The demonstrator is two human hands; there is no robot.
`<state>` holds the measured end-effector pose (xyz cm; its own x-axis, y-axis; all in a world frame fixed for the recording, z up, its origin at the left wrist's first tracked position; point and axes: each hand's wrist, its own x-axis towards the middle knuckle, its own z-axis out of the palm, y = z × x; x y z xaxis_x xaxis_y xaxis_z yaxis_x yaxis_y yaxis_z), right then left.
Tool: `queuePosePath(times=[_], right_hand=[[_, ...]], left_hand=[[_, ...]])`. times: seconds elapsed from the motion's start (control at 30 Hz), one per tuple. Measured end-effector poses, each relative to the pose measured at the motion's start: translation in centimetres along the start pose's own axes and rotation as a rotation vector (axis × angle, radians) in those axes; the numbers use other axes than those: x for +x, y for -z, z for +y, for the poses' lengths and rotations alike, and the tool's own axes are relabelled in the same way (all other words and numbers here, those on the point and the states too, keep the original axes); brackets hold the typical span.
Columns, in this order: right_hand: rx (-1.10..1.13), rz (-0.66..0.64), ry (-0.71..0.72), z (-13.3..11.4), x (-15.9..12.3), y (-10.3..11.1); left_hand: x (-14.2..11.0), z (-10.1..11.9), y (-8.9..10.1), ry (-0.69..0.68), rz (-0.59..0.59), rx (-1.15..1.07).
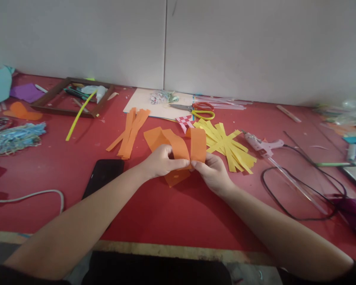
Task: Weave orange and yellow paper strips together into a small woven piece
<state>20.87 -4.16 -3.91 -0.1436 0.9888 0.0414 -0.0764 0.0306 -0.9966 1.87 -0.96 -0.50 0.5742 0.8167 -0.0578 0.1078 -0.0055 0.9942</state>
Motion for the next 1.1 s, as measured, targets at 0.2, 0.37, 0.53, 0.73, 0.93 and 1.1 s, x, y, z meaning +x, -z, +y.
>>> queuePosePath(times=[0.2,0.37,0.53,0.73,0.93,1.1], right_hand=[[0.033,-0.002,0.006,0.06,0.04,-0.03],[0.092,-0.002,-0.015,0.24,0.19,-0.2],[0.146,-0.046,-0.023,-0.01,0.16,-0.27],[0.184,-0.117,-0.011,-0.21,0.17,-0.02],[0.201,-0.078,-0.02,0.04,0.31,0.11],[0.175,-0.036,-0.049,-0.2,0.37,-0.02]], left_hand=[[0.06,-0.09,0.15,-0.026,-0.017,-0.029],[-0.03,0.13,0.09,0.038,0.023,-0.007],[-0.11,0.51,0.03,0.13,-0.008,-0.007],[0.07,0.23,0.12,-0.015,-0.088,-0.042],[0.16,0.07,-0.22,-0.044,-0.072,-0.123],[0.16,0.27,-0.2,-0.03,-0.049,-0.127]])
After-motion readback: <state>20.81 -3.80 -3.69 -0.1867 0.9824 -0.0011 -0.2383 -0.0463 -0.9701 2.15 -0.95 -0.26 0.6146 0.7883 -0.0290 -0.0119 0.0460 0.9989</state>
